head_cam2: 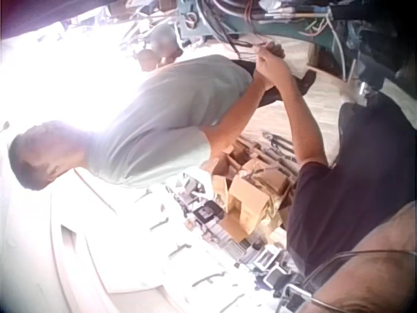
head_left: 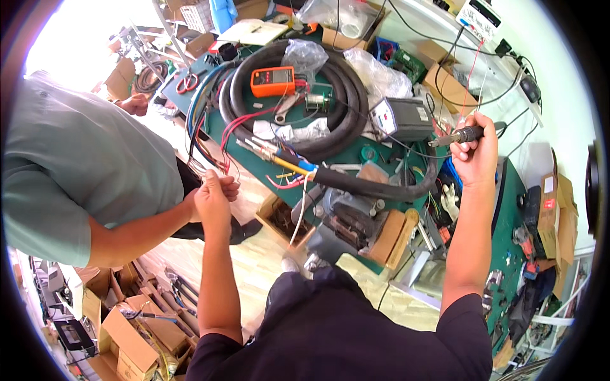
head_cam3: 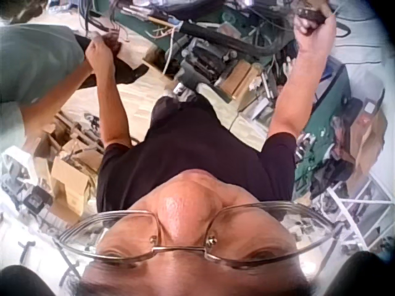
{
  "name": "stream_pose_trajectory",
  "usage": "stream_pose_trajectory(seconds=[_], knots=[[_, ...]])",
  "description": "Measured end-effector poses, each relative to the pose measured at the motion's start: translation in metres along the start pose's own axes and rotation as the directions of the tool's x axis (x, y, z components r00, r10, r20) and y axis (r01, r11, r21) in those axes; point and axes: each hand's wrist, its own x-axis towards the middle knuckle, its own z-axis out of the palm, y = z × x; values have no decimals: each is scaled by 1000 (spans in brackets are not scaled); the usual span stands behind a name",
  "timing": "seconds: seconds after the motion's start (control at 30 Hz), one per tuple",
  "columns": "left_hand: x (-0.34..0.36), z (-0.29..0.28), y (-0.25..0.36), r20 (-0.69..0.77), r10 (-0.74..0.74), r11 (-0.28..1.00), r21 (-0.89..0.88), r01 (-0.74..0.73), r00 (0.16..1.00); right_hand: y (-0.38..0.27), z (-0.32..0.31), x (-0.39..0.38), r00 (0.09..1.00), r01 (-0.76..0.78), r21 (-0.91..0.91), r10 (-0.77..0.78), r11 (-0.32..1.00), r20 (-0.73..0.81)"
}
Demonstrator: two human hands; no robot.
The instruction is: The person solders electrical wires together using a soldering iron, then moves a device onto a shelf and plugs it in.
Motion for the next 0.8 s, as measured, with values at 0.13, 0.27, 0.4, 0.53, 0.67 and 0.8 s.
stream_pose_trajectory(seconds=[0.13, 0.27, 0.4, 0.53, 0.67, 0.8], knots=[[27, -3, 31, 35, 48, 999, 5, -49, 998, -10, 19, 25, 999, 18, 59, -20, 998, 31], [61, -12, 46, 97, 64, 998, 4, -64, 993, -9, 43, 29, 994, 36, -76, -44, 996, -102], [96, -9, 50, 226, 40, 999, -6, -40, 973, -13, 63, 24, 990, 58, -268, -91, 962, -110], [130, -17, 41, 367, 13, 1000, 10, -18, 930, -17, 68, 20, 981, 123, -320, -165, 939, -106], [136, -35, 43, 298, 14, 999, 30, -24, 955, -12, 117, 2, 939, 175, -301, -251, 937, -234], [133, -35, 56, 419, 67, 997, -58, -46, 905, -14, 125, -13, 871, 342, -226, -398, 912, -288]])
